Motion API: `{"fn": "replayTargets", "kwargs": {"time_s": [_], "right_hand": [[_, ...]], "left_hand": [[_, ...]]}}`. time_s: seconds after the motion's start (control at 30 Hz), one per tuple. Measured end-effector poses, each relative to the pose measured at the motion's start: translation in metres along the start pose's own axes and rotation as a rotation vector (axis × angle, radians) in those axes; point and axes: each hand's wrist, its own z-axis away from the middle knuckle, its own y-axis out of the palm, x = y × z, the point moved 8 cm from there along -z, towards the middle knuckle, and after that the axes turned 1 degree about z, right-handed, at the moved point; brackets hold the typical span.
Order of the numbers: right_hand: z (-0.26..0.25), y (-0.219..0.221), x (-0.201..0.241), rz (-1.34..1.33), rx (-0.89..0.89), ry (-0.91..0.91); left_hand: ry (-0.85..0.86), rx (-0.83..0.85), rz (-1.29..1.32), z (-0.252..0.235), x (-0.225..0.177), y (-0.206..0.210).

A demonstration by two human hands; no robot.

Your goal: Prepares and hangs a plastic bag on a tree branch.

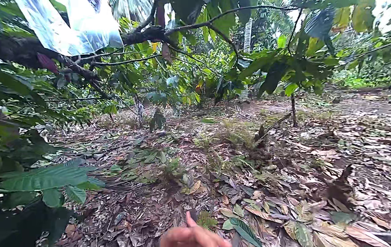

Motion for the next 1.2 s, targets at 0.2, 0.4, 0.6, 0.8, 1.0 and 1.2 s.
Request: {"fn": "replayTargets", "kwargs": {"time_s": [0.2, 0.4, 0.6, 0.8, 1.0, 1.2], "right_hand": [[-0.056, -0.061, -0.049, -0.13, 0.168, -0.067], [0.024, -0.159, -0.056, 0.61, -0.083, -0.414], [0.144, -0.26, -0.093, 0.646, -0.804, -0.613], [0.184, -0.267, -0.15, 0.628, -1.096, -0.475], [0.145, -0.277, -0.169, 0.816, -1.175, -0.211], [0.094, -0.285, -0.166, 1.024, -1.145, -0.003]], "left_hand": [[0.488, -0.209, -0.684, -0.042, -0.024, 0.002], [0.12, 0.043, -0.352, -0.045, 0.069, -0.032], [-0.427, 0.231, 0.336, 0.026, 0.163, 0.0], [-0.937, 0.378, 0.956, 0.104, 0.209, 0.046], [-1.156, 0.85, -0.009, 0.211, 0.313, 0.062], [-1.41, 0.764, 0.01, 0.242, 0.332, 0.065]]}}
